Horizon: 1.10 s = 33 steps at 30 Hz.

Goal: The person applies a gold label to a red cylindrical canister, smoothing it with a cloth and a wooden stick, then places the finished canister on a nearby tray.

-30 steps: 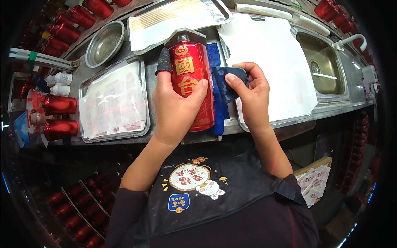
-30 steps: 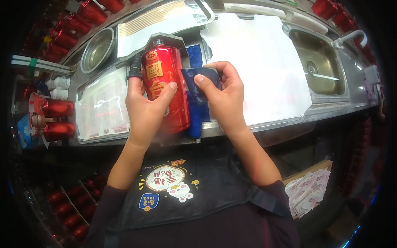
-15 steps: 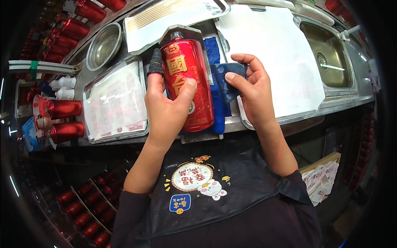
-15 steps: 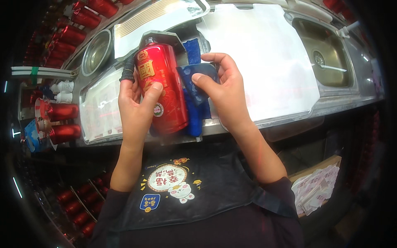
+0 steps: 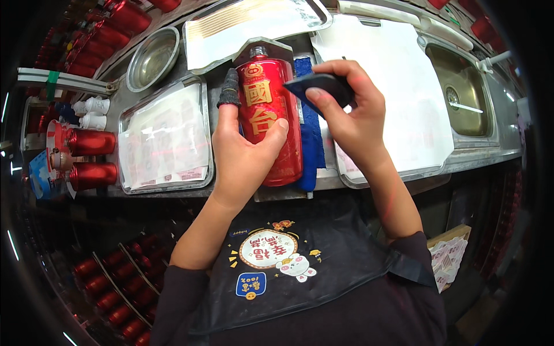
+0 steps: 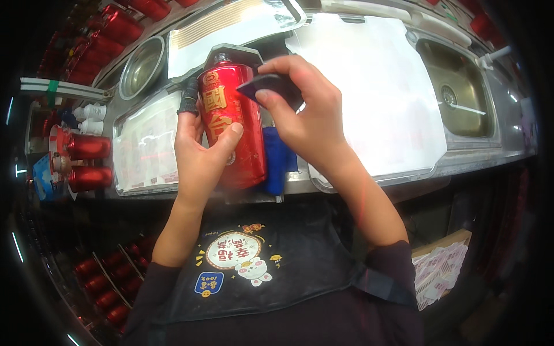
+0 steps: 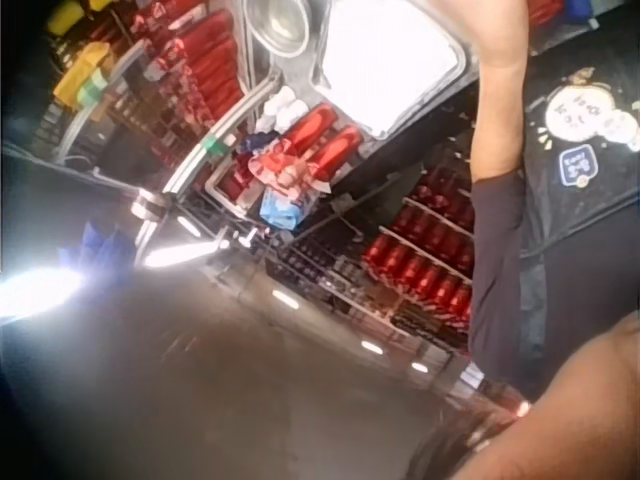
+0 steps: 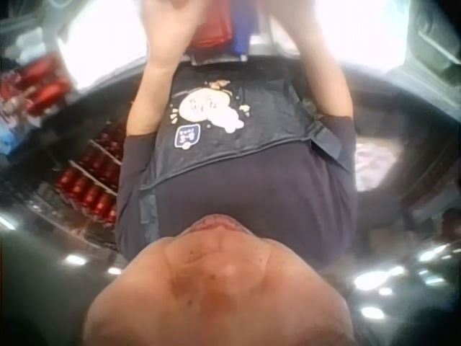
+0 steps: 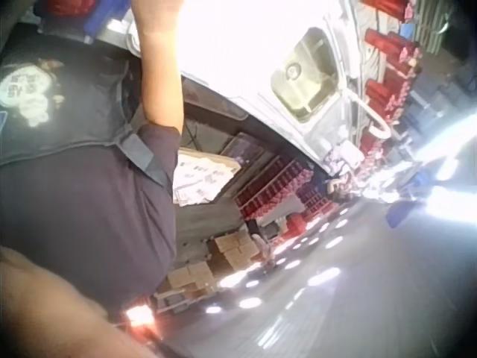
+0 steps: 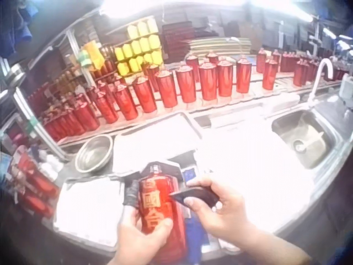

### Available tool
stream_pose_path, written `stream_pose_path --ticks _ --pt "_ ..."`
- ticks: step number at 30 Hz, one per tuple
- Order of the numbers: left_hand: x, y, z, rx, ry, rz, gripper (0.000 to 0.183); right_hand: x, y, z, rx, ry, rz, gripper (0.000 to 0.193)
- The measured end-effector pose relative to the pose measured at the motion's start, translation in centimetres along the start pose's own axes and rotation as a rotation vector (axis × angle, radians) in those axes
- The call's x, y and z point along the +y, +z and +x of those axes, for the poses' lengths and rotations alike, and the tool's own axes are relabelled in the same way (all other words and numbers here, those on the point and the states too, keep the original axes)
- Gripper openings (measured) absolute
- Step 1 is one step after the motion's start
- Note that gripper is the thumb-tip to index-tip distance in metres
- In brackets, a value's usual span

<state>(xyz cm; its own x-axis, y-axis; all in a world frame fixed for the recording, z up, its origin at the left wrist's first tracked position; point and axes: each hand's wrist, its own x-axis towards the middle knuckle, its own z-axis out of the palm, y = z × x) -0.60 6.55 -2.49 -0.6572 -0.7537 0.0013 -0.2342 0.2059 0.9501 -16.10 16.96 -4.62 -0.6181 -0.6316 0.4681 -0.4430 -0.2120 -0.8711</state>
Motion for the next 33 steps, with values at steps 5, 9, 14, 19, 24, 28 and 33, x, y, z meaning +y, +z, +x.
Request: stream_pose_path --ticks 5,9,14,19,24,28,33 --pt "-0.4 -0.4 0.7 -0.018 -0.018 -0.292 0.063 -0.8 0.0 -1.6 -0.075 0.014 -0.037 0.027" --pt "-0.4 0.1 1.0 0.011 -0.029 -0.144 0.056 -0.5 0.3 -0.7 0.118 0.073 0.072 0.024" --pt "-1.0 0.0 1.0 0.059 0.058 -0.136 0.049 -0.9 -0.2 -1.6 -0.059 0.031 -0.01 0.024" --pt "-2.4 -1.4 0.9 -0.028 -0.032 -0.258 0.071 0.2 1.3 2.1 0.055 -0.07 -0.096 0.025" --pt "-3.7 -5.1 -3.1 -0.294 0.148 0.291 0.115 -1.7 1.6 0.9 -0.031 -0.299 -0.187 0.031" --pt "-6.9 -3.3 -4.7 -0.2 0.338 0.508 0.091 -3.6 2.2 -3.1 -0.167 -0.482 -0.377 0.033" --pt "-5.8 -2.7 -4.4 -0.001 0.461 0.407 0.071 -4.8 1.5 -5.9 -0.123 -0.308 -0.217 0.032"
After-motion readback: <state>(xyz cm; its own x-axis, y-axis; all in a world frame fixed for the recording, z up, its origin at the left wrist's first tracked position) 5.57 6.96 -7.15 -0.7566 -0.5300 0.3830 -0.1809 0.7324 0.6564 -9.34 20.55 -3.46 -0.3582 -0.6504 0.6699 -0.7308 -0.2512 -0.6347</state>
